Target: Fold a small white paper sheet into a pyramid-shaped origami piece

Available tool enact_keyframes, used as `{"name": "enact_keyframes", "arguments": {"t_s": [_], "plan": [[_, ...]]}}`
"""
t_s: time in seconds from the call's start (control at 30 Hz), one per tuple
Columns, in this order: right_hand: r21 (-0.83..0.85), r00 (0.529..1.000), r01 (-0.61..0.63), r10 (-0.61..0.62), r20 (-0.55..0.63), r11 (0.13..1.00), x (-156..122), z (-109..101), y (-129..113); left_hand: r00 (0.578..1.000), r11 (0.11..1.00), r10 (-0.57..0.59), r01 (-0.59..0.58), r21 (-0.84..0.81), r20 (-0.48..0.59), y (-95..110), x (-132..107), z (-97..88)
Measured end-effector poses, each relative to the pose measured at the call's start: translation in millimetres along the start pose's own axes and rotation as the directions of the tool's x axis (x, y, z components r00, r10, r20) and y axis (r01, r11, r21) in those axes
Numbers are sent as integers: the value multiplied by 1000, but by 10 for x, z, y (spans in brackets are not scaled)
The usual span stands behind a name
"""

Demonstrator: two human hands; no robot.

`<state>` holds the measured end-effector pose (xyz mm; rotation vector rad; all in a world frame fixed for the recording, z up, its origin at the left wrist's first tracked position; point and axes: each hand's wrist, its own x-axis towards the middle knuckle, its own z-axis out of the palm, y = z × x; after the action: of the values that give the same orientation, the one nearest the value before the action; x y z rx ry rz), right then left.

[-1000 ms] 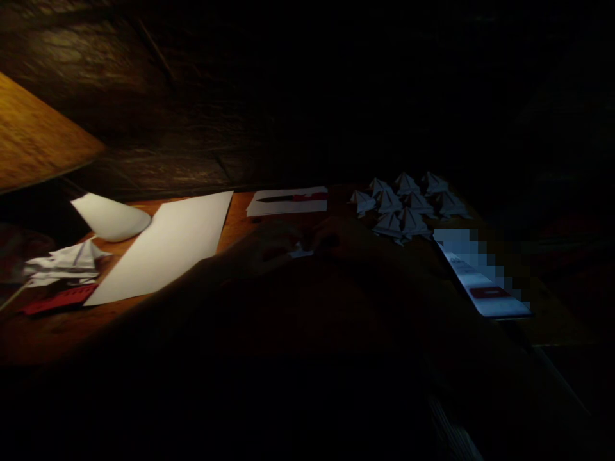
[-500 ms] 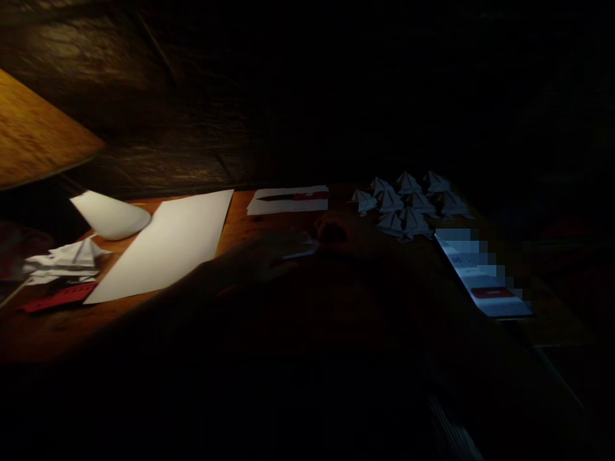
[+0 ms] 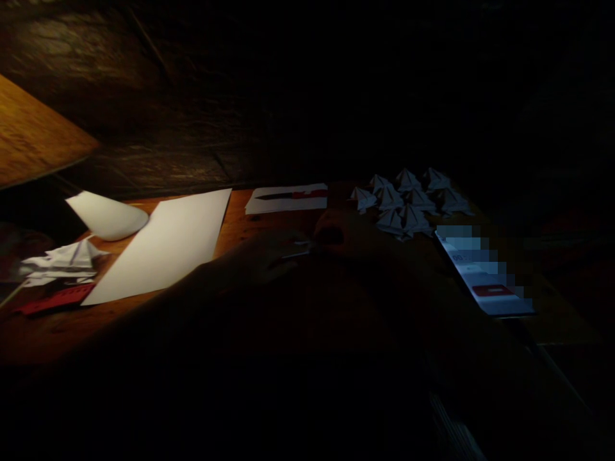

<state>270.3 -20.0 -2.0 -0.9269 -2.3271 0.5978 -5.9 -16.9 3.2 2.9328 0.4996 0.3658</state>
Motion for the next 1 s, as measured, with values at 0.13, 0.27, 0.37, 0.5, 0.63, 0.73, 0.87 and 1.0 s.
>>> {"name": "enact_keyframes", "arguments": {"t_s": [0.13,0.27,0.37,0.5,0.63,0.73,0.87,1.0], "plan": [[10,994,-102,102,25,995,12,16,-76,1000,999,-25,25,20,10,-4,-11,1],[0,990,-139,139,12,990,20,13,-104,999,999,-20,19,38,26,-1,-4,-3],[-10,991,-133,133,9,991,21,10,-92,999,999,-30,28,38,37,16,12,-14],[-22,991,-131,131,-14,991,36,44,-65,998,996,-45,40,85,54,42,27,-31],[-69,978,-203,199,-68,977,78,127,-41,994,987,-74,61,146,85,62,29,-42],[-74,973,-213,206,-101,974,106,178,-7,994,983,-73,59,172,76,66,26,-41],[-41,977,-206,203,-71,978,118,181,39,996,987,-65,54,153,63,52,20,-38],[-29,976,-209,207,-71,977,113,167,54,997,995,-53,47,93,61,36,22,-38]]}}
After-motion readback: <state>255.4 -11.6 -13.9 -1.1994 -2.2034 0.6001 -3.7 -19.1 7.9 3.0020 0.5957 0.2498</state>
